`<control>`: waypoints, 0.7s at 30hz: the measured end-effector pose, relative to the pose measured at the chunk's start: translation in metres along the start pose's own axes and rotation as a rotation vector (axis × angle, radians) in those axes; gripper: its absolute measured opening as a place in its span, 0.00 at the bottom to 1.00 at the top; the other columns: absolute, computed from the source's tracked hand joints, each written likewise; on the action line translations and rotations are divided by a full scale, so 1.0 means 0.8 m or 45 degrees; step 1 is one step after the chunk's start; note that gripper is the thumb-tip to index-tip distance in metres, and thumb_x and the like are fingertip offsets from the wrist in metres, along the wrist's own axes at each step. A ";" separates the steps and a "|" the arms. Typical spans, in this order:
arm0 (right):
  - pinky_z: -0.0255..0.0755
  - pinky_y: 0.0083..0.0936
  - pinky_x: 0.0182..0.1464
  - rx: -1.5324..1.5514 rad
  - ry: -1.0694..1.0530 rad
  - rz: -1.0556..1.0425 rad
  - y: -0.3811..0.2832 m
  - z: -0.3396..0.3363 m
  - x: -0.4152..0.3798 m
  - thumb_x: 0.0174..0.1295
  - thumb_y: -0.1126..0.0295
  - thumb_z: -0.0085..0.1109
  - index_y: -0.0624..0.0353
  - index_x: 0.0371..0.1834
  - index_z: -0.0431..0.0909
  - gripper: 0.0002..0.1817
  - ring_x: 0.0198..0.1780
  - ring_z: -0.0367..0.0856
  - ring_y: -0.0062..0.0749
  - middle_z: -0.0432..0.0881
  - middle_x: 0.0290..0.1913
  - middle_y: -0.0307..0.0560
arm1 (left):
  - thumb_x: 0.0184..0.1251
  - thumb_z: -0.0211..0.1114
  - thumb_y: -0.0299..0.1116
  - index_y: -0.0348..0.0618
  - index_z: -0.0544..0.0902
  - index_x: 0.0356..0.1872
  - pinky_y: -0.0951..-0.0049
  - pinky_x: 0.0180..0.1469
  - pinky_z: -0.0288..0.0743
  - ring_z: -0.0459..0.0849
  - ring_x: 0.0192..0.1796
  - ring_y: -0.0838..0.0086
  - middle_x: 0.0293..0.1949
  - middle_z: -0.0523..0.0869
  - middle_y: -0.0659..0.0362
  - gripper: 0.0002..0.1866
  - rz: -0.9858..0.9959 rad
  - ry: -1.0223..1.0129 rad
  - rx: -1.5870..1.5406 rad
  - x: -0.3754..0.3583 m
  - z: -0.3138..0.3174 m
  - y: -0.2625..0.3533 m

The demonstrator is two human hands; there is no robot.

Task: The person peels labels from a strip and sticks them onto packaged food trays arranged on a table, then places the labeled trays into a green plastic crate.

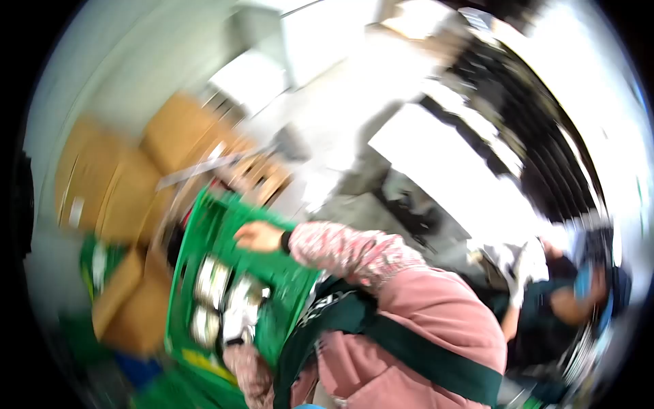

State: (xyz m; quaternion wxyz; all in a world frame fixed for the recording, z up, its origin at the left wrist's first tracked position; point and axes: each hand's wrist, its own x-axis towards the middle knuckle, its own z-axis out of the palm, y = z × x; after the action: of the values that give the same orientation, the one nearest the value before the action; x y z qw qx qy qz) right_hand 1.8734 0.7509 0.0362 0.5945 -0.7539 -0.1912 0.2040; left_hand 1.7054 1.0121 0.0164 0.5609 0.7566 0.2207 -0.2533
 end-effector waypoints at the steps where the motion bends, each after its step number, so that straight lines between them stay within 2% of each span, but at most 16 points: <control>1: 0.74 0.31 0.53 0.102 0.101 -0.053 -0.024 -0.030 -0.024 0.65 0.63 0.56 0.60 0.53 0.78 0.17 0.48 0.82 0.36 0.84 0.46 0.49 | 0.74 0.53 0.47 0.36 0.83 0.33 0.78 0.16 0.65 0.68 0.11 0.74 0.13 0.74 0.62 0.22 0.080 0.052 -0.096 0.014 -0.002 0.027; 3: 0.75 0.31 0.49 0.177 0.371 -0.181 -0.044 -0.088 -0.074 0.65 0.63 0.56 0.62 0.51 0.78 0.16 0.44 0.83 0.36 0.85 0.43 0.50 | 0.75 0.52 0.46 0.34 0.82 0.32 0.79 0.16 0.62 0.69 0.11 0.77 0.11 0.75 0.61 0.23 0.392 0.105 -0.163 0.042 0.005 0.094; 5: 0.75 0.30 0.46 -0.051 0.747 -0.381 -0.048 -0.153 -0.124 0.65 0.64 0.56 0.64 0.48 0.78 0.15 0.42 0.83 0.35 0.85 0.41 0.51 | 0.76 0.51 0.45 0.34 0.82 0.32 0.80 0.17 0.61 0.69 0.12 0.80 0.10 0.74 0.61 0.23 0.468 0.067 -0.215 0.062 0.043 0.176; 7: 0.75 0.28 0.43 0.079 1.075 -0.240 -0.031 -0.216 -0.185 0.66 0.64 0.55 0.64 0.48 0.78 0.15 0.38 0.82 0.30 0.84 0.38 0.48 | 0.76 0.50 0.44 0.34 0.82 0.35 0.82 0.23 0.65 0.71 0.15 0.81 0.13 0.77 0.61 0.22 0.664 -0.088 0.034 0.076 0.101 0.252; 9: 0.75 0.23 0.39 0.297 1.433 -0.173 0.018 -0.280 -0.250 0.67 0.64 0.55 0.64 0.48 0.79 0.15 0.35 0.80 0.23 0.83 0.35 0.44 | 0.76 0.50 0.42 0.35 0.82 0.40 0.82 0.25 0.69 0.75 0.19 0.80 0.20 0.82 0.60 0.19 0.788 -0.272 0.058 0.078 0.190 0.316; 11: 0.75 0.19 0.35 0.339 1.667 -0.148 0.081 -0.335 -0.314 0.68 0.64 0.54 0.63 0.53 0.77 0.16 0.35 0.79 0.20 0.82 0.38 0.39 | 0.76 0.51 0.41 0.39 0.81 0.49 0.80 0.31 0.73 0.80 0.28 0.79 0.33 0.85 0.59 0.17 0.814 -0.450 0.109 0.096 0.273 0.361; 13: 0.74 0.19 0.32 0.265 1.956 0.005 0.100 -0.380 -0.377 0.68 0.62 0.54 0.62 0.55 0.76 0.18 0.34 0.78 0.20 0.81 0.38 0.39 | 0.75 0.53 0.40 0.42 0.78 0.56 0.79 0.36 0.75 0.82 0.39 0.78 0.45 0.83 0.58 0.17 0.838 -0.585 0.108 0.124 0.361 0.402; 15: 0.74 0.19 0.30 0.133 2.174 0.126 0.125 -0.432 -0.430 0.68 0.59 0.54 0.62 0.56 0.75 0.20 0.36 0.78 0.19 0.80 0.37 0.40 | 0.73 0.56 0.41 0.42 0.75 0.60 0.78 0.40 0.75 0.80 0.47 0.77 0.52 0.80 0.58 0.20 0.879 -0.649 0.215 0.156 0.452 0.445; 17: 0.74 0.25 0.37 0.072 2.353 0.120 0.139 -0.488 -0.467 0.67 0.59 0.56 0.62 0.56 0.74 0.21 0.32 0.80 0.28 0.82 0.35 0.48 | 0.71 0.60 0.43 0.41 0.74 0.61 0.77 0.44 0.74 0.78 0.53 0.75 0.56 0.79 0.56 0.24 0.955 -0.604 0.362 0.192 0.548 0.490; 19: 0.75 0.31 0.41 -0.326 2.488 0.174 0.179 -0.554 -0.501 0.67 0.55 0.54 0.60 0.63 0.69 0.27 0.36 0.82 0.38 0.83 0.37 0.51 | 0.69 0.62 0.44 0.37 0.73 0.61 0.74 0.49 0.75 0.78 0.54 0.72 0.56 0.79 0.53 0.26 0.871 -0.578 0.410 0.224 0.641 0.539; 21: 0.73 0.37 0.50 -0.016 2.412 0.833 0.188 -0.611 -0.547 0.66 0.47 0.52 0.59 0.68 0.62 0.34 0.48 0.81 0.49 0.79 0.50 0.57 | 0.66 0.65 0.47 0.33 0.72 0.61 0.70 0.55 0.73 0.79 0.55 0.67 0.56 0.79 0.49 0.31 0.948 -0.513 0.571 0.286 0.737 0.578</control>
State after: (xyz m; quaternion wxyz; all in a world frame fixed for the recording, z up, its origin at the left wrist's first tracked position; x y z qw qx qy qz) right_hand 1.7725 0.0853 0.0271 0.4125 -0.6242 0.5767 -0.3280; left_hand 2.0883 0.3307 0.0704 0.4680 0.8225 -0.2385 -0.2180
